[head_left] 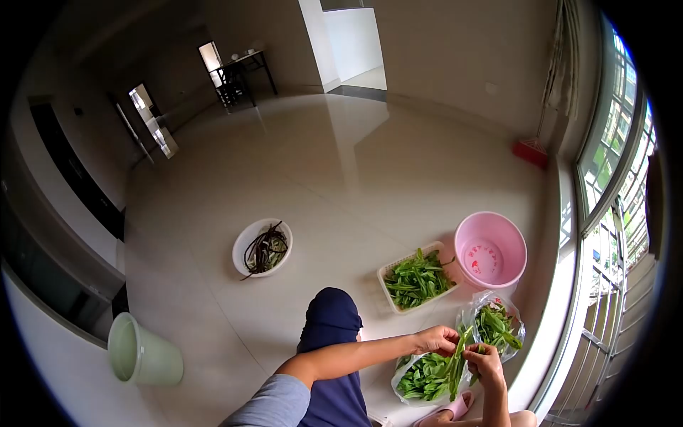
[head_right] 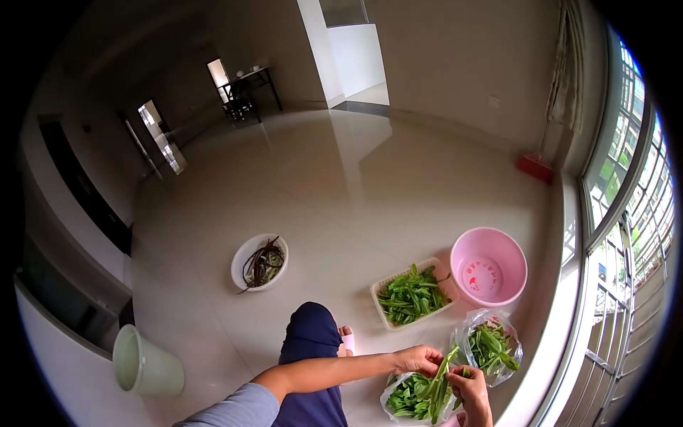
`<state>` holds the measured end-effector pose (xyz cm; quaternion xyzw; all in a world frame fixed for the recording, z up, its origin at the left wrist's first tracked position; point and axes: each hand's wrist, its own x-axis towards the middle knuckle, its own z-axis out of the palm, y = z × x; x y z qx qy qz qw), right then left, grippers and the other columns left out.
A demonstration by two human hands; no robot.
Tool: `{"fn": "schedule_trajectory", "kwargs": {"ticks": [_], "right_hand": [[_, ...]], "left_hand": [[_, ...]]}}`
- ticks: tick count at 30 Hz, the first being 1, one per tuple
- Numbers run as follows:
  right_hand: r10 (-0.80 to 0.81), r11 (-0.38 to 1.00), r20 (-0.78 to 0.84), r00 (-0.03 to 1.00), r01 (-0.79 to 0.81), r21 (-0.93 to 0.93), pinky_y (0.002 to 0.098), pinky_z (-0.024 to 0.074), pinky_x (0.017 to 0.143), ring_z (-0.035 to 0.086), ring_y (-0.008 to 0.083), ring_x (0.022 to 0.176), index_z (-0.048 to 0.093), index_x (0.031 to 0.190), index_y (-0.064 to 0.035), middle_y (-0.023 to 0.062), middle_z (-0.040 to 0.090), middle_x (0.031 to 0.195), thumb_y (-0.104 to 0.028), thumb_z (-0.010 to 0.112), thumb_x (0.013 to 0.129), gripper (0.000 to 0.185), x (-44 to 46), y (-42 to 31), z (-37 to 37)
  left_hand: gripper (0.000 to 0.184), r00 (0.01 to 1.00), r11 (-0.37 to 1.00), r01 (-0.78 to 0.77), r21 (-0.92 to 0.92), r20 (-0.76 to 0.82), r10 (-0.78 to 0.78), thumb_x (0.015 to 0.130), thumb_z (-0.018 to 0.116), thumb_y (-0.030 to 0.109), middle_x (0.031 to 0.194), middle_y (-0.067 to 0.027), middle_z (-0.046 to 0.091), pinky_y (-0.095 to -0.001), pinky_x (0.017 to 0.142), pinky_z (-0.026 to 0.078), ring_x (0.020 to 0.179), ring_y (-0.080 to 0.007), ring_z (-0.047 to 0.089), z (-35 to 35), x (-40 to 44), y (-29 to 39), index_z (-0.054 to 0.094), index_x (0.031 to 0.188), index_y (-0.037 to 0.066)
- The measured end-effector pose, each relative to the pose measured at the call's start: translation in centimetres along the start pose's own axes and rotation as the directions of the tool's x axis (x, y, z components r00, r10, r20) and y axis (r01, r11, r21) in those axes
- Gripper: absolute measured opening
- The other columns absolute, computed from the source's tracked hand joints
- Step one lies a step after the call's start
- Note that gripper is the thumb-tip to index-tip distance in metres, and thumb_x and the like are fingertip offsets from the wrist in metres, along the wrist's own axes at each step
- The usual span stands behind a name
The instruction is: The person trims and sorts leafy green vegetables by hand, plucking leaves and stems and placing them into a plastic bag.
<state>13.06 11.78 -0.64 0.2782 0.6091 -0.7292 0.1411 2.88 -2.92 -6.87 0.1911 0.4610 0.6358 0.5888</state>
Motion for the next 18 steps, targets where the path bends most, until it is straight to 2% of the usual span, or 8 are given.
{"fn": "schedule_trajectory", "kwargs": {"ticks": [3,5,7,10,12,14,16,18], "right_hand": [[-0.015,1.000,0.013,1.000,0.016,-0.013,0.0185,0.0216,0.033,0.033,0.0049,0.035,0.053,0.071,0.0004,-0.0017,0.041,0.048,-0.002,0.060,0.067,0.008,-0.1,0.0,0.2],[-0.026,0.999,0.026,0.999,0.027,-0.046,0.0185,0.0215,0.033,0.033,0.0047,0.035,0.054,0.072,0.0009,-0.0019,0.041,0.048,-0.003,0.059,0.067,0.008,0.2,0.1,0.2],[-0.025,0.996,0.035,0.999,0.028,-0.084,0.0184,0.0209,0.032,0.033,0.0038,0.035,0.055,0.074,0.0017,-0.0027,0.041,0.048,-0.005,0.058,0.069,0.009,-0.2,-0.1,0.4],[0.019,0.999,0.114,0.993,-0.015,-0.035,0.0183,0.0171,0.034,0.028,0.0025,0.036,0.055,0.072,-0.0037,-0.0057,0.036,0.047,-0.008,0.055,0.071,0.005,0.1,0.3,-0.1],[0.084,0.996,0.127,0.988,-0.082,-0.017,0.0186,0.0168,0.034,0.027,0.0023,0.037,0.054,0.077,-0.0036,-0.0063,0.035,0.048,-0.011,0.054,0.073,0.008,-0.3,-0.6,-0.2],[0.098,0.991,0.204,0.974,-0.114,0.065,0.0194,0.0174,0.034,0.028,0.0035,0.037,0.054,0.071,-0.0051,-0.0057,0.035,0.047,-0.012,0.056,0.073,0.008,0.1,0.0,-0.9],[0.105,0.979,0.241,0.965,-0.143,0.143,0.0192,0.0170,0.035,0.027,0.0036,0.037,0.054,0.073,-0.0045,-0.0058,0.035,0.047,-0.011,0.055,0.074,0.007,0.7,0.6,-1.3],[0.114,0.971,0.253,0.961,-0.161,0.174,0.0194,0.0156,0.036,0.025,0.0039,0.037,0.054,0.072,-0.0046,-0.0058,0.034,0.047,-0.010,0.054,0.075,0.006,1.1,0.9,-1.0]], "left_hand": [[0.022,0.998,0.998,0.046,0.034,-0.037,-0.045,0.074,0.057,0.019,0.078,0.0024,0.055,-0.0173,0.061,0.042,0.067,-0.0044,0.051,0.2,0.0,0.2,0.054,0.092,0.006],[0.014,0.994,1.000,-0.004,0.018,-0.111,0.006,0.074,0.057,0.017,0.063,0.0033,0.053,-0.0172,0.048,0.040,0.051,-0.0048,0.047,0.7,-0.2,0.3,0.056,0.084,0.007],[0.017,0.989,0.995,-0.048,0.088,-0.138,0.060,0.073,0.057,0.018,0.056,0.0004,0.051,-0.0181,0.041,0.037,0.044,-0.0058,0.045,-0.2,0.4,-0.7,0.058,0.081,0.004],[0.015,0.971,0.986,0.071,0.153,-0.235,-0.034,0.070,0.056,0.013,0.056,-0.0012,0.052,-0.0194,0.041,0.038,0.044,-0.0068,0.047,0.2,-0.2,0.5,0.058,0.080,0.001],[0.016,0.975,0.992,0.114,0.053,-0.198,-0.101,0.070,0.056,0.013,0.061,-0.0024,0.054,-0.0200,0.046,0.042,0.048,-0.0083,0.050,0.8,-0.8,1.8,0.057,0.082,0.001],[0.022,0.968,0.984,0.176,-0.035,-0.178,-0.179,0.073,0.055,0.015,0.073,-0.0022,0.056,-0.0211,0.056,0.042,0.061,-0.0084,0.052,1.6,-1.4,2.9,0.054,0.091,0.002],[0.019,0.959,0.973,0.215,-0.087,-0.171,-0.227,0.075,0.055,0.015,0.077,-0.0045,0.057,-0.0230,0.061,0.046,0.066,-0.0109,0.056,0.8,-1.0,2.5,0.052,0.089,0.003],[0.014,0.960,0.974,0.203,-0.104,-0.177,-0.219,0.074,0.056,0.016,0.070,-0.0009,0.057,-0.0212,0.058,0.045,0.060,-0.0089,0.055,0.8,-1.2,2.6,0.054,0.083,0.006]]}}
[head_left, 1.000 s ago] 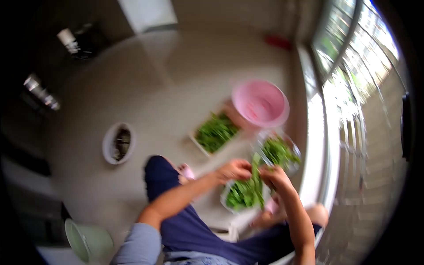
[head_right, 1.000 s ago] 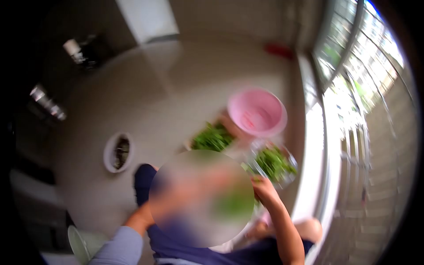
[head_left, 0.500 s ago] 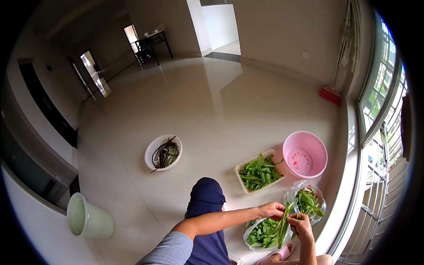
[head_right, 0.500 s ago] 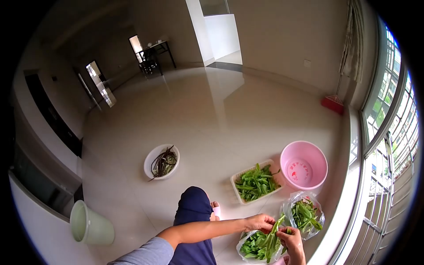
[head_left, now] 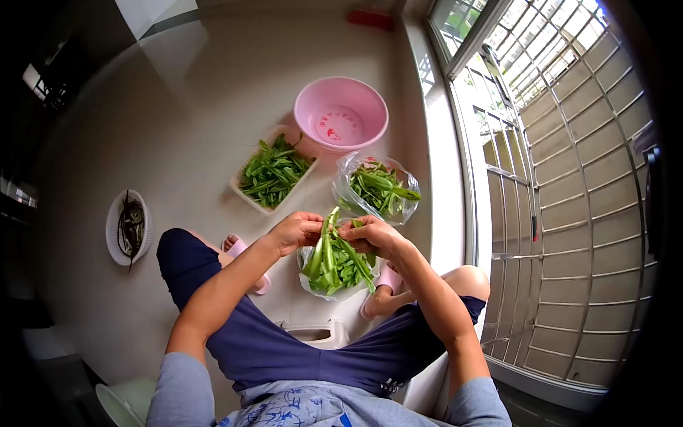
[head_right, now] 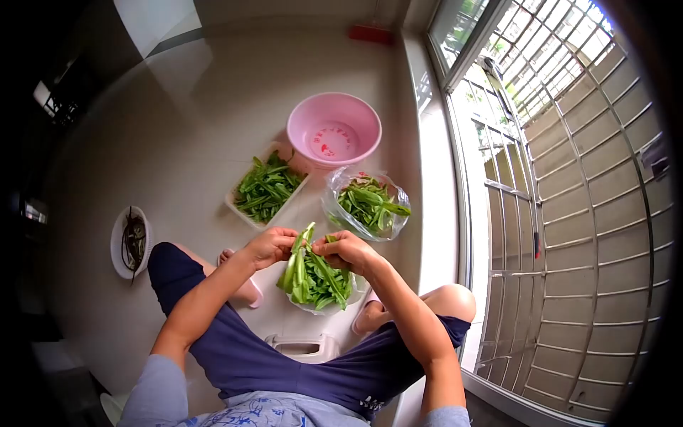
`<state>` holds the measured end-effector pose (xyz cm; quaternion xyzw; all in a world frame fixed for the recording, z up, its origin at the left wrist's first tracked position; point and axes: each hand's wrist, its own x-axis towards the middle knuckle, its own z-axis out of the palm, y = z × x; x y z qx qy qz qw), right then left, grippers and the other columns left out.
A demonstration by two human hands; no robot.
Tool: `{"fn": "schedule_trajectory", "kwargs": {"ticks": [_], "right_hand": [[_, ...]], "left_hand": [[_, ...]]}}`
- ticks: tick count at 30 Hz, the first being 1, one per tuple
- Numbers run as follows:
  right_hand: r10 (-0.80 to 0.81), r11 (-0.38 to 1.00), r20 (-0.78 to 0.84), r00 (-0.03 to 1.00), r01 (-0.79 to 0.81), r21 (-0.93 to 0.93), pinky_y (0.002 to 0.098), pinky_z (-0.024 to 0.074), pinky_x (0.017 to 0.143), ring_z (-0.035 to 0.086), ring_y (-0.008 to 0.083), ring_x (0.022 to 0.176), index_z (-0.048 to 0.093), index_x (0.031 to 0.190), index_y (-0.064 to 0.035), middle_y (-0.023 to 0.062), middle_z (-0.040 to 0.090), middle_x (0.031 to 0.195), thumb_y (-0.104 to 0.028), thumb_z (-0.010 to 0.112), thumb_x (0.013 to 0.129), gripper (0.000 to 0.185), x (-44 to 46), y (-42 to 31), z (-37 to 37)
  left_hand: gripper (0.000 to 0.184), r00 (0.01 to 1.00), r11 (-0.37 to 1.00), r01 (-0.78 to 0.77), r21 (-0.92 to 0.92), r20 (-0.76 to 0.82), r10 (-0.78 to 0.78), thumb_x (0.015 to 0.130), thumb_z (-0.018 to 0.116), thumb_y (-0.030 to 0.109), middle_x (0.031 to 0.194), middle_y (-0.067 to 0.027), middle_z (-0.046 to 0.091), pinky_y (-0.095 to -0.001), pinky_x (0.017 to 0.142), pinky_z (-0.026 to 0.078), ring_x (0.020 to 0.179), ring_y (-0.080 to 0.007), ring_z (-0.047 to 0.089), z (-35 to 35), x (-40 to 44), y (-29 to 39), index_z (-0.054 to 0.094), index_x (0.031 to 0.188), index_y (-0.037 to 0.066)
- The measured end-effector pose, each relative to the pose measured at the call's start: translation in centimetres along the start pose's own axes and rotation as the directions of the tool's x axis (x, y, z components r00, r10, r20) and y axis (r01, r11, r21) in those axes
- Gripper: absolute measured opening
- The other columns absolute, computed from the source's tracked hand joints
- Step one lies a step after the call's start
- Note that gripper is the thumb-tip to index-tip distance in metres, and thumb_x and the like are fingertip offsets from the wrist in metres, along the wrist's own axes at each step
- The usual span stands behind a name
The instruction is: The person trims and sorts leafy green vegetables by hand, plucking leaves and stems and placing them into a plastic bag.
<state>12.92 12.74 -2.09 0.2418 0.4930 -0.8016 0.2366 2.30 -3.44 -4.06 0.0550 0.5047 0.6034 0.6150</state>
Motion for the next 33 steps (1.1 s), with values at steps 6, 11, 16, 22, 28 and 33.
{"fn": "schedule_trajectory", "kwargs": {"ticks": [6,11,16,22,28,33], "right_hand": [[0.023,0.995,0.115,0.993,-0.035,0.096,0.0192,0.0150,0.037,0.024,0.0037,0.037,0.051,0.071,-0.0051,-0.0056,0.033,0.047,-0.012,0.054,0.076,0.009,0.8,0.6,-0.5],[0.006,0.995,0.153,0.988,-0.021,0.097,0.0197,0.0148,0.037,0.023,0.0039,0.038,0.053,0.072,-0.0060,-0.0060,0.032,0.047,-0.013,0.055,0.075,0.009,1.3,1.2,-0.3],[0.009,1.000,0.110,0.994,-0.010,0.009,0.0195,0.0158,0.037,0.024,0.0037,0.038,0.053,0.074,-0.0047,-0.0056,0.033,0.048,-0.012,0.056,0.074,0.008,1.1,0.9,0.2],[-0.001,0.997,0.137,0.991,-0.010,0.082,0.0188,0.0179,0.037,0.026,0.0040,0.038,0.054,0.073,-0.0038,-0.0044,0.036,0.049,-0.007,0.054,0.072,0.004,1.0,0.8,-0.2],[-0.035,0.989,-0.165,0.986,0.058,0.135,0.0185,0.0199,0.036,0.028,0.0045,0.039,0.053,0.069,-0.0043,-0.0035,0.039,0.052,-0.010,0.052,0.071,0.006,1.3,0.8,0.4],[-0.078,0.977,-0.172,0.982,0.110,0.183,0.0184,0.0222,0.039,0.031,0.0054,0.044,0.053,0.071,-0.0050,-0.0019,0.041,0.056,-0.014,0.048,0.072,0.011,1.9,1.2,-0.2]], "left_hand": [[0.011,0.998,1.000,-0.011,0.016,-0.059,0.012,0.075,0.054,0.014,0.072,-0.0014,0.057,-0.0203,0.058,0.044,0.060,-0.0079,0.054,-0.3,0.3,-0.5,0.055,0.081,0.005],[0.006,0.990,0.998,-0.039,0.047,-0.137,0.045,0.075,0.053,0.013,0.066,0.0004,0.055,-0.0193,0.052,0.042,0.052,-0.0065,0.050,-0.5,0.4,-1.0,0.054,0.076,0.007],[0.008,0.995,0.997,-0.044,0.058,-0.090,0.050,0.076,0.052,0.013,0.073,-0.0027,0.057,-0.0203,0.060,0.044,0.062,-0.0093,0.054,-1.0,0.4,-1.0,0.053,0.079,0.006],[0.011,0.993,0.998,-0.066,-0.001,-0.096,0.066,0.076,0.053,0.013,0.075,-0.0032,0.057,-0.0216,0.062,0.044,0.063,-0.0096,0.054,-0.6,-0.1,-0.2,0.053,0.084,0.005],[0.015,0.991,0.989,-0.118,-0.085,-0.067,0.112,0.077,0.052,0.012,0.078,-0.0029,0.057,-0.0222,0.066,0.044,0.068,-0.0095,0.054,0.1,-0.3,0.0,0.054,0.088,0.004],[0.015,0.989,0.981,-0.141,-0.134,-0.065,0.133,0.078,0.049,0.011,0.081,-0.0039,0.057,-0.0234,0.068,0.044,0.071,-0.0106,0.055,-0.2,0.1,-0.6,0.053,0.090,0.003]]}}
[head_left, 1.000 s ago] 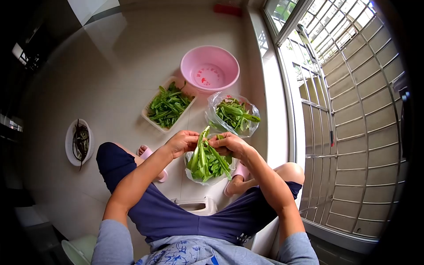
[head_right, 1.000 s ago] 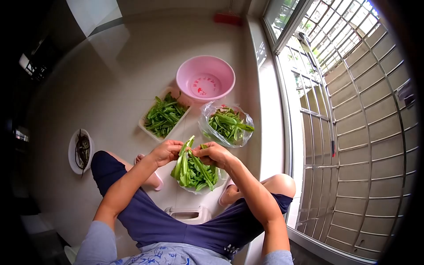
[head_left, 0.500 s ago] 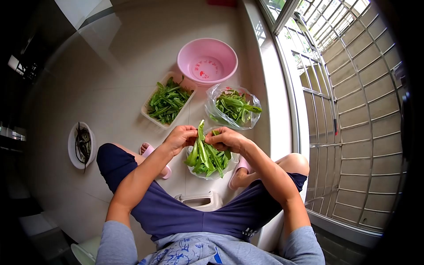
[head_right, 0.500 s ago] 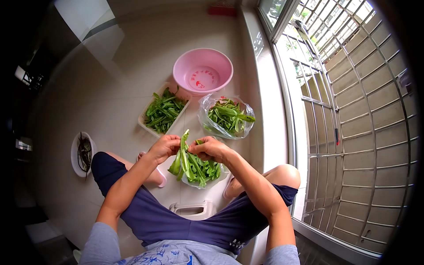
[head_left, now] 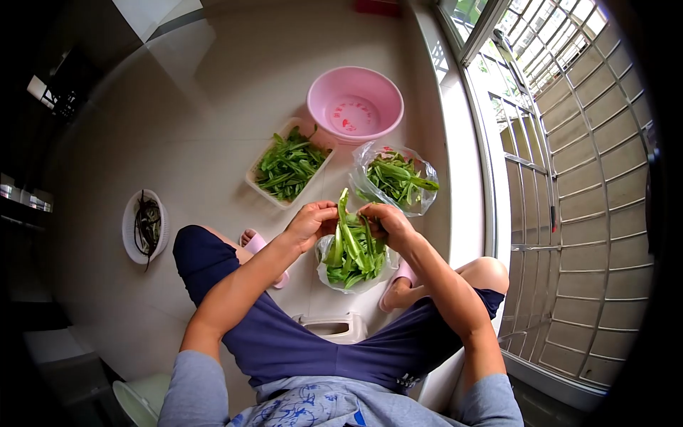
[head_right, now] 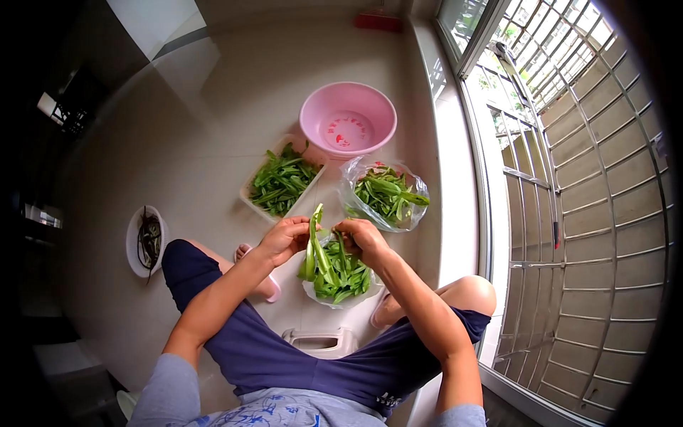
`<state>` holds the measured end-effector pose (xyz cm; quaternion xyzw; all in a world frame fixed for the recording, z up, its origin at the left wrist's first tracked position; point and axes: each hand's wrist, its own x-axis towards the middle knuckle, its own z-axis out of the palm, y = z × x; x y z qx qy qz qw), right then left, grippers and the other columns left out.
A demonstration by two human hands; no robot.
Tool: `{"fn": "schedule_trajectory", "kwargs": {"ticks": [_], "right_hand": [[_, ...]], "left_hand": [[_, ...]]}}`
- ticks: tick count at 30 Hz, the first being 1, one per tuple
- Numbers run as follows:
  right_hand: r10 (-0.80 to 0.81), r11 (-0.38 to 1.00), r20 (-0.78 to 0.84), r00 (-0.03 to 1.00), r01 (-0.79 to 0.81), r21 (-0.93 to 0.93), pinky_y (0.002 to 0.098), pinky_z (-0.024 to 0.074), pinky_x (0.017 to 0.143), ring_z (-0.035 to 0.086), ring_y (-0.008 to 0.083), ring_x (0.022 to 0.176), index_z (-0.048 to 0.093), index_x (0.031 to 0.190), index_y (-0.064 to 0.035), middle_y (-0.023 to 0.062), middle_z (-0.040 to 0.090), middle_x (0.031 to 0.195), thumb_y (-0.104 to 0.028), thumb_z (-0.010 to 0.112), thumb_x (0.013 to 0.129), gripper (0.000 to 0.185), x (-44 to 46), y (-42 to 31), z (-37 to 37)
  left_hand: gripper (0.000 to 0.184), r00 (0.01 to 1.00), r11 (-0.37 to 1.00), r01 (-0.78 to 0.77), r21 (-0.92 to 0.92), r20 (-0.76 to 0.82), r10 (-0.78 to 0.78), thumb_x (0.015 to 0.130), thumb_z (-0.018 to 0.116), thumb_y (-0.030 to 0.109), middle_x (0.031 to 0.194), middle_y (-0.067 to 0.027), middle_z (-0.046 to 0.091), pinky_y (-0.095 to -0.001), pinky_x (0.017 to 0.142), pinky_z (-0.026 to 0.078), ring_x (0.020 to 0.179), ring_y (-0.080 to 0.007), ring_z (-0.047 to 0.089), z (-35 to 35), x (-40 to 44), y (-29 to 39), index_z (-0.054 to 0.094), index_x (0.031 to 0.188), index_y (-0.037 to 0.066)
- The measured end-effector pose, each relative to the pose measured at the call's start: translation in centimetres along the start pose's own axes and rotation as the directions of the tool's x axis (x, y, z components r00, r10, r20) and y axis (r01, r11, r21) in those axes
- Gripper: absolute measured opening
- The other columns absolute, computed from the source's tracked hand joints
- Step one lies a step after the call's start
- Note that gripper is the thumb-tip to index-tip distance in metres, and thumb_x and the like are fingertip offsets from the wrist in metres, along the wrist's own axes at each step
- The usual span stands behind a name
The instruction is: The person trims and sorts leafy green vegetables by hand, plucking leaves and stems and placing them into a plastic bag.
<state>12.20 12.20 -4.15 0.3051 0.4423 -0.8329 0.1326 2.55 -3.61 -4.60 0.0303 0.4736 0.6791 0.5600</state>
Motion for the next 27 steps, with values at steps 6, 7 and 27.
{"fn": "schedule_trajectory", "kwargs": {"ticks": [6,7,27], "right_hand": [[-0.195,0.973,-0.109,0.975,0.178,-0.148,0.0211,0.0316,0.041,0.041,0.0105,0.047,0.050,0.072,-0.0050,0.0015,0.043,0.056,-0.013,0.043,0.076,0.011,0.2,-0.6,-0.7],[-0.193,0.973,-0.107,0.975,0.176,-0.151,0.0211,0.0316,0.041,0.041,0.0105,0.047,0.050,0.072,-0.0050,0.0015,0.043,0.056,-0.013,0.043,0.076,0.011,0.2,-0.6,-0.8],[0.042,0.997,0.281,0.959,-0.059,0.053,0.0160,0.0182,0.034,0.025,0.0025,0.038,0.055,0.088,-0.0061,-0.0071,0.038,0.053,-0.023,0.050,0.079,0.019,-1.4,1.2,2.5]], "left_hand": [[0.014,0.999,0.998,0.013,-0.067,-0.035,-0.015,0.078,0.049,0.012,0.079,-0.0028,0.057,-0.0243,0.066,0.045,0.069,-0.0110,0.055,-0.6,0.2,0.2,0.053,0.089,0.004],[0.013,0.999,0.998,0.015,-0.063,-0.032,-0.017,0.078,0.049,0.012,0.079,-0.0025,0.057,-0.0242,0.065,0.044,0.068,-0.0110,0.055,-0.6,0.2,0.3,0.053,0.088,0.005],[0.011,0.994,0.995,-0.097,-0.037,-0.062,0.094,0.079,0.050,0.014,0.077,-0.0021,0.057,-0.0208,0.058,0.043,0.063,-0.0090,0.054,0.6,0.5,0.5,0.055,0.084,0.006]]}}
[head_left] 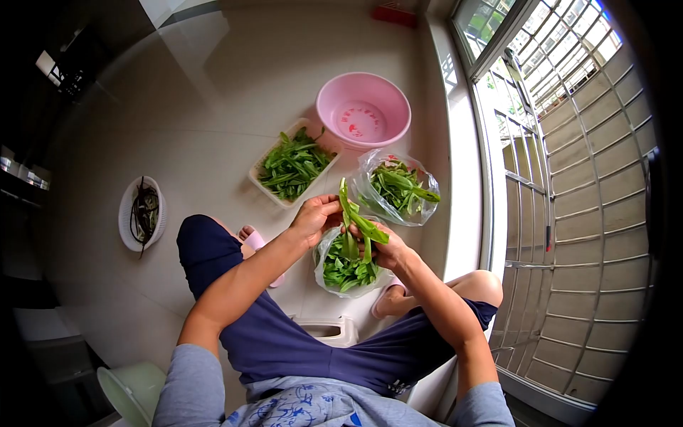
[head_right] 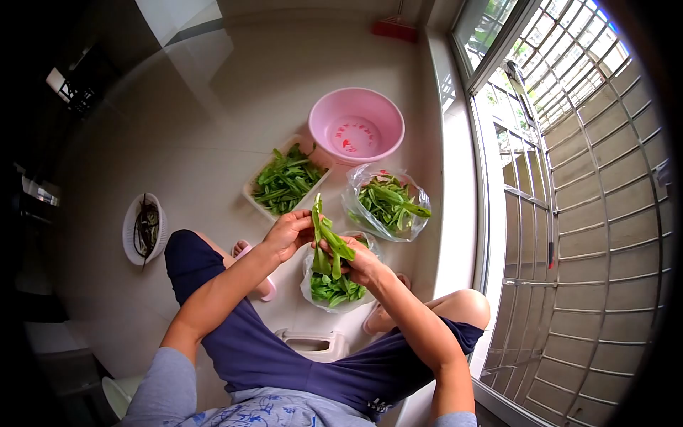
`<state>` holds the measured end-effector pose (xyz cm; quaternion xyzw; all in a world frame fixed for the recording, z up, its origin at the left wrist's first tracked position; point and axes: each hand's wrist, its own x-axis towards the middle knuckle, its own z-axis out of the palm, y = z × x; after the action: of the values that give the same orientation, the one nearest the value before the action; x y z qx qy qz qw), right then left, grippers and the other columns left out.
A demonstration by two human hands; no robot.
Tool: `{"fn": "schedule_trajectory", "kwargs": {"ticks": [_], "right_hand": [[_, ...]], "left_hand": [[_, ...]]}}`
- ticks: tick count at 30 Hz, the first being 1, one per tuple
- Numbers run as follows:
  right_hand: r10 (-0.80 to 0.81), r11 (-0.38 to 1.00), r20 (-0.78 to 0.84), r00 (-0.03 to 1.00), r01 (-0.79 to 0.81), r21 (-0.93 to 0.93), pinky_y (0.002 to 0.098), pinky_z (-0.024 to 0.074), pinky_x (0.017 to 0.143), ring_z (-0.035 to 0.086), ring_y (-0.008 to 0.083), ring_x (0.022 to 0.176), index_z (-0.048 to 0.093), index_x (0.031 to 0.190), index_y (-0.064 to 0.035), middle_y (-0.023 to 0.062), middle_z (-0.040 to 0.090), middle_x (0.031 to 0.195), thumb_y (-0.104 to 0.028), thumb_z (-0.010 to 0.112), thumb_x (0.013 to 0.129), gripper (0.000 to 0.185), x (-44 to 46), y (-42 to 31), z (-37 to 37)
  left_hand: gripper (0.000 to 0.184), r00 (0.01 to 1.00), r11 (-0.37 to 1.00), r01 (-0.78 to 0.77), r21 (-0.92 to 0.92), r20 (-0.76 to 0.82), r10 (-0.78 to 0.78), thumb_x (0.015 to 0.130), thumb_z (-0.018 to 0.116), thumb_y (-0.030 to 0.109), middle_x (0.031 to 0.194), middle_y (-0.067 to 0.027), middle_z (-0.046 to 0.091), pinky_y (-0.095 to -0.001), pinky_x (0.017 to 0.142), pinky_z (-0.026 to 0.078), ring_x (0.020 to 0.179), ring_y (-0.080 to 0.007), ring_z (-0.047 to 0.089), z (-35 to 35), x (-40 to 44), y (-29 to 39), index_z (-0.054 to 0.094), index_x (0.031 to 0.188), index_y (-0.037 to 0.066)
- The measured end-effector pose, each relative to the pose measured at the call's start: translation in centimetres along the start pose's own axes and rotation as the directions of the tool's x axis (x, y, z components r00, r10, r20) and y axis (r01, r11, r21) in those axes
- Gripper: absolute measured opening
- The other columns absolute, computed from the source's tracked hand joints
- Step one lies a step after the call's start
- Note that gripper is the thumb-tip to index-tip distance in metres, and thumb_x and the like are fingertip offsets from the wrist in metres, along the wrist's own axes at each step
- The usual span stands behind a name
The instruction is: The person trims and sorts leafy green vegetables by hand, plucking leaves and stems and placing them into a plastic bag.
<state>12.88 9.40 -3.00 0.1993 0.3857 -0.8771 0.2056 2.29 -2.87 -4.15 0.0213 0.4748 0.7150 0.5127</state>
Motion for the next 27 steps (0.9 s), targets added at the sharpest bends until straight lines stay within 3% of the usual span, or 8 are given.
{"fn": "schedule_trajectory", "kwargs": {"ticks": [4,12,15,18,19,22,25,27], "right_hand": [[0.030,0.986,0.002,1.000,-0.030,0.165,0.0161,0.0210,0.035,0.028,0.0039,0.040,0.055,0.082,-0.0045,-0.0052,0.039,0.055,-0.021,0.053,0.077,0.017,0.6,0.6,-1.2],[-0.102,0.970,-0.127,0.987,0.126,0.206,0.0173,0.0259,0.038,0.035,0.0061,0.045,0.053,0.078,-0.0035,-0.0012,0.043,0.058,-0.018,0.048,0.078,0.015,1.2,1.3,-2.0],[-0.170,0.976,-0.225,0.959,0.195,0.094,0.0190,0.0292,0.040,0.038,0.0075,0.048,0.052,0.076,-0.0032,-0.0002,0.044,0.060,-0.017,0.045,0.078,0.015,1.2,1.0,-2.0],[-0.408,0.883,-0.183,0.895,0.335,-0.328,0.0216,0.0348,0.047,0.043,0.0117,0.053,0.051,0.073,-0.0021,0.0033,0.047,0.065,-0.013,0.040,0.075,0.016,0.7,-0.1,-3.0],[-0.441,0.846,-0.264,0.858,0.299,-0.441,0.0234,0.0389,0.052,0.047,0.0137,0.055,0.049,0.071,-0.0015,0.0054,0.047,0.065,-0.012,0.040,0.075,0.014,0.1,-0.9,-3.0],[-0.348,0.935,-0.297,0.889,0.308,-0.175,0.0250,0.0439,0.053,0.051,0.0146,0.056,0.044,0.073,-0.0014,0.0073,0.046,0.064,-0.012,0.042,0.077,0.012,-0.4,-2.8,-3.5],[-0.328,0.909,-0.260,0.908,0.229,-0.348,0.0197,0.0369,0.048,0.046,0.0079,0.055,0.049,0.079,-0.0025,0.0009,0.046,0.063,-0.013,0.044,0.078,0.012,-1.9,-4.3,-2.2],[-0.336,0.734,-0.198,0.921,0.125,-0.667,0.0171,0.0327,0.048,0.042,0.0046,0.055,0.054,0.082,-0.0032,-0.0020,0.049,0.065,-0.016,0.049,0.078,0.015,-2.6,-4.6,-0.7]], "left_hand": [[0.010,0.997,0.999,-0.040,-0.024,-0.062,0.039,0.078,0.050,0.013,0.077,-0.0018,0.057,-0.0203,0.060,0.042,0.065,-0.0080,0.053,0.6,-0.3,0.3,0.054,0.084,0.006],[0.007,0.989,0.996,-0.084,-0.031,-0.122,0.079,0.078,0.050,0.010,0.070,-0.0023,0.057,-0.0195,0.057,0.044,0.059,-0.0083,0.053,0.2,0.0,-0.1,0.054,0.080,0.005],[0.009,0.985,0.994,-0.104,0.022,-0.136,0.106,0.078,0.050,0.013,0.075,-0.0013,0.057,-0.0204,0.062,0.042,0.063,-0.0075,0.051,-0.6,0.2,-0.3,0.055,0.083,0.006],[0.008,0.985,0.994,-0.107,0.033,-0.133,0.111,0.078,0.050,0.012,0.072,-0.0012,0.057,-0.0198,0.060,0.042,0.060,-0.0078,0.051,-0.8,0.2,-0.1,0.054,0.081,0.006],[0.007,0.980,0.993,-0.110,0.040,-0.161,0.115,0.077,0.051,0.012,0.068,-0.0008,0.056,-0.0190,0.056,0.040,0.057,-0.0073,0.050,-0.5,0.0,0.0,0.054,0.078,0.006],[0.006,0.972,0.989,-0.123,0.085,-0.192,0.137,0.075,0.052,0.011,0.063,-0.0005,0.055,-0.0182,0.052,0.039,0.054,-0.0068,0.049,-0.4,-0.3,0.2,0.055,0.074,0.005],[0.006,0.965,0.976,-0.149,0.161,-0.190,0.179,0.073,0.053,0.010,0.062,-0.0006,0.054,-0.0179,0.051,0.038,0.052,-0.0065,0.047,-0.1,-0.4,0.3,0.054,0.072,0.004],[0.006,0.962,0.967,-0.160,0.199,-0.190,0.198,0.073,0.054,0.009,0.061,-0.0006,0.053,-0.0176,0.049,0.037,0.051,-0.0063,0.047,0.2,-0.5,0.2,0.054,0.070,0.003]]}}
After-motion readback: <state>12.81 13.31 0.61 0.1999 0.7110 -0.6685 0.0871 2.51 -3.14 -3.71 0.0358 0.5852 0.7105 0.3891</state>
